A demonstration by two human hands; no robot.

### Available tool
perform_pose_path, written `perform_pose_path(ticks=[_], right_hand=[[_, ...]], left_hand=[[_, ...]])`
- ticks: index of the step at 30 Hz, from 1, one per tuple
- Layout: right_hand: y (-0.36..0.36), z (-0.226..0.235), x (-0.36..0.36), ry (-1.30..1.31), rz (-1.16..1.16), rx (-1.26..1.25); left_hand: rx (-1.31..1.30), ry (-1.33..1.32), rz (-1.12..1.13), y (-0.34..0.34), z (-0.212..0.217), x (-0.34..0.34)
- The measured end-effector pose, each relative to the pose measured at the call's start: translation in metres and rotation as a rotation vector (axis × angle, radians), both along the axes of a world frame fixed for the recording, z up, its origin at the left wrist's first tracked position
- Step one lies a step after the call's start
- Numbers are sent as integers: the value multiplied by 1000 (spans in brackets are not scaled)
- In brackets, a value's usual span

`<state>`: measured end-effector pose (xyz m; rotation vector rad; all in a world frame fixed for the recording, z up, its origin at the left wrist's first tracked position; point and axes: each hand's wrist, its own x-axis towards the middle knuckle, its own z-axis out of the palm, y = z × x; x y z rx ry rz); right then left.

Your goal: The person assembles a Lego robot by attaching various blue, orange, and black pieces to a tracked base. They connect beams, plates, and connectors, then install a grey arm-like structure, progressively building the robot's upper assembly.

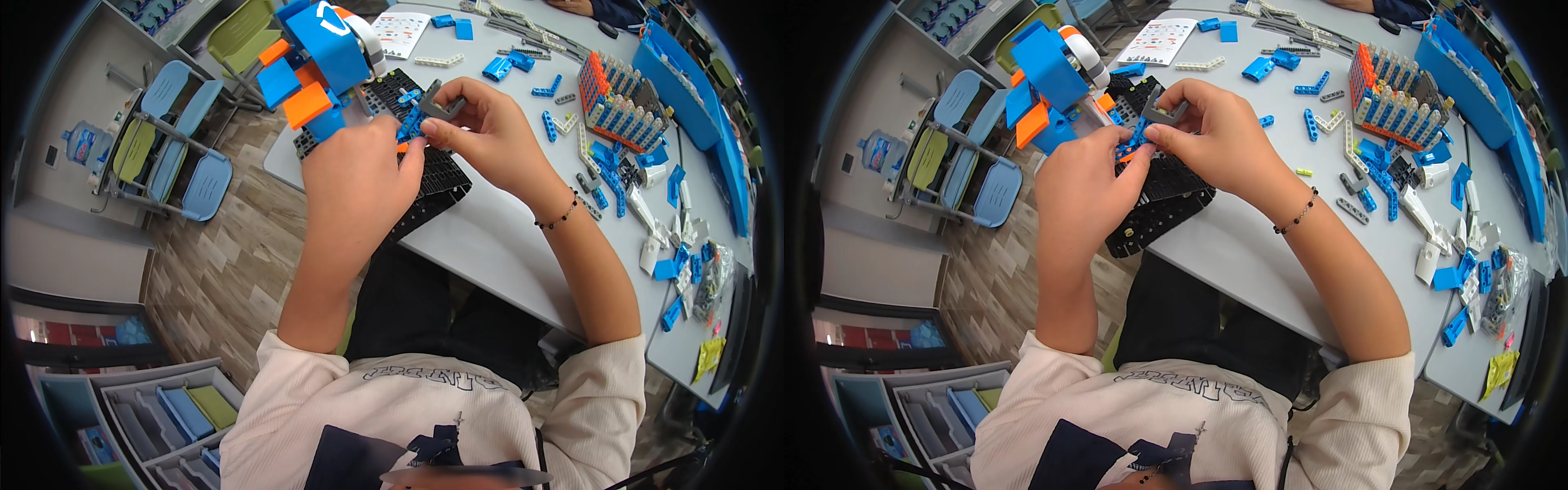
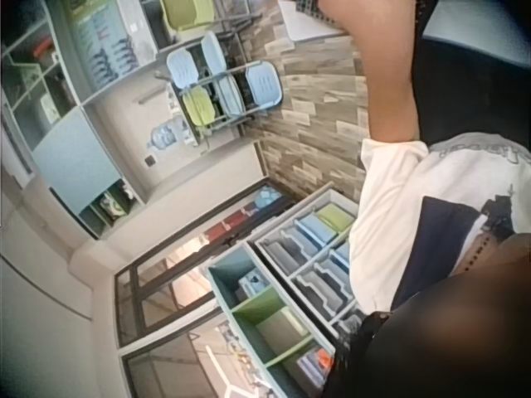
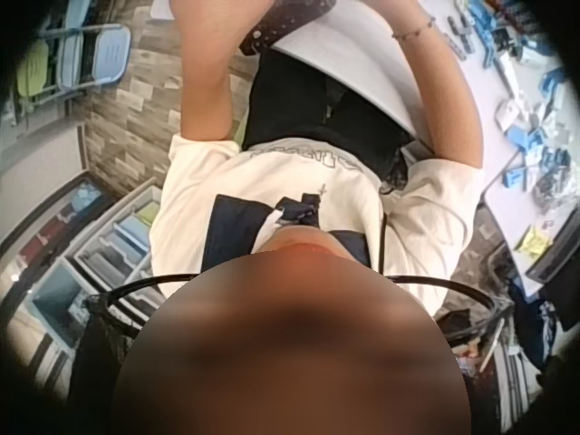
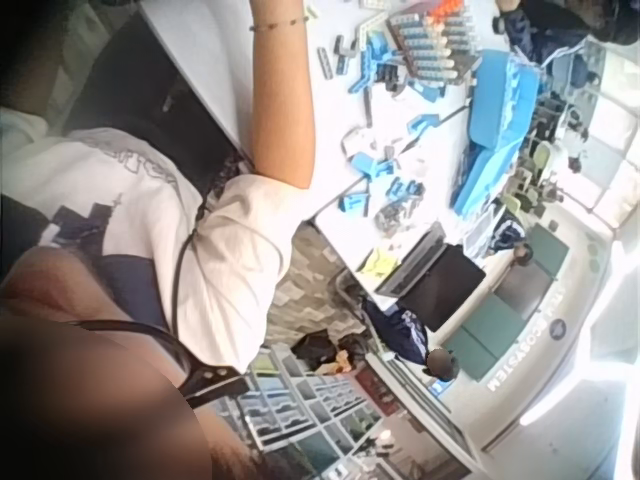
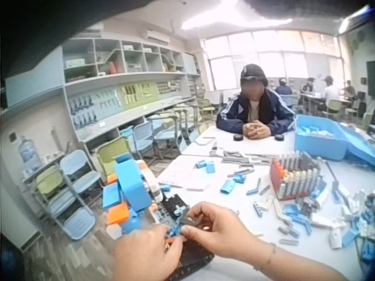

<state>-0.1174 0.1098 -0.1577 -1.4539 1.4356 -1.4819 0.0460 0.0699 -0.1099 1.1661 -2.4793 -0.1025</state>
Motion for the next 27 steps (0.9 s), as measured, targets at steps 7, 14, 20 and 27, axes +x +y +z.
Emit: perform_pose_path(ticks=[7, 14, 20, 27], right_hand=[[0, 3, -6, -95, 56, -27], [0, 0, -7, -111, 78, -10], [2, 4, -7, -112, 52, 46], [8, 16, 5, -410, 39, 51]], left_hand=[[-6, 61, -5, 0, -4, -1], [-8, 68, -1, 0, -5, -1], [-52, 41, -7, 3, -4, -1], [32, 32, 21, 2, 0, -2]])
